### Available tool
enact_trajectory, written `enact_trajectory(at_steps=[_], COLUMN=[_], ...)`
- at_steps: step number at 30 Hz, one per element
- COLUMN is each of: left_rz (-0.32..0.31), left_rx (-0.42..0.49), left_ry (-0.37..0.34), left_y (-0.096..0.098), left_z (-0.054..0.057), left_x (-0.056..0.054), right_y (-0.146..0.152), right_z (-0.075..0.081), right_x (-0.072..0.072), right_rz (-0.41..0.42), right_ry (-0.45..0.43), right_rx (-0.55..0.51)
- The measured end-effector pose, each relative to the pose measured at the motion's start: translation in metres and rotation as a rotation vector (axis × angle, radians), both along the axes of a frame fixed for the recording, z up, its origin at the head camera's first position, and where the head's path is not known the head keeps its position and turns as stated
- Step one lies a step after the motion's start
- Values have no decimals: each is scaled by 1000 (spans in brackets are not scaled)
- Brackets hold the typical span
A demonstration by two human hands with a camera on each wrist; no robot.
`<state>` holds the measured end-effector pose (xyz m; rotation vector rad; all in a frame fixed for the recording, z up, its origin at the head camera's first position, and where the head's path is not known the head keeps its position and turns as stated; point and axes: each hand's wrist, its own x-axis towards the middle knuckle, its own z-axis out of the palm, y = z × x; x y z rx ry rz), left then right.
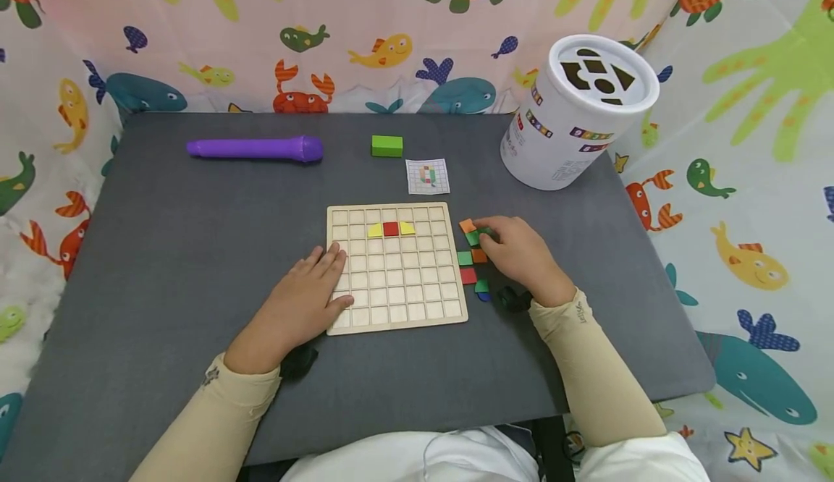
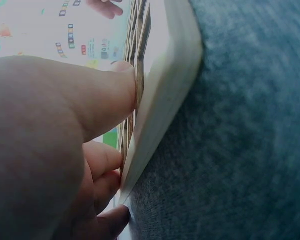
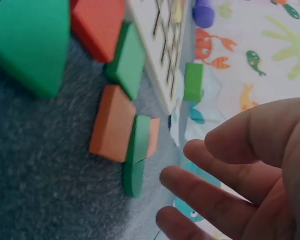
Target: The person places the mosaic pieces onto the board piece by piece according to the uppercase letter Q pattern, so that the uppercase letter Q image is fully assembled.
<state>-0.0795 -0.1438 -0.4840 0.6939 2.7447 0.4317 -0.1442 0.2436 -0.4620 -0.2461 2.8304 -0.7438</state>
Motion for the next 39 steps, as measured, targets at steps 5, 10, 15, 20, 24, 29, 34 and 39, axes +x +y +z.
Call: enact_trajectory(at_steps=[5,10,15,20,24,29,34,39], left_rz=[0,-3,6,11,2,3,12,17], left_rx=[11,15,10,15,19,33,24,19], left_ry=[29,24,6,10,31,11,2,16], left_y=[-2,-3,-2,-3,-1,-4,-7,-8], left_z=[-1,-5,-10,-9,-6,-13,-14,-15], left_x=[0,1,0,1,2,1,1,-2], right_y=[-3,-2,-2,-14,-23,-39,-73,-122], right_z=[2,-3,-16,-18,-10,-12,3,15], right_x=[0,5,0,-11,-19,-27,-23,-17], right_rz=[-5,20,43,32,17,12,104,302], right_ry=[34,11,28,106,125,146,162,155], right_rx=[38,96,162,228,296,343,236,163])
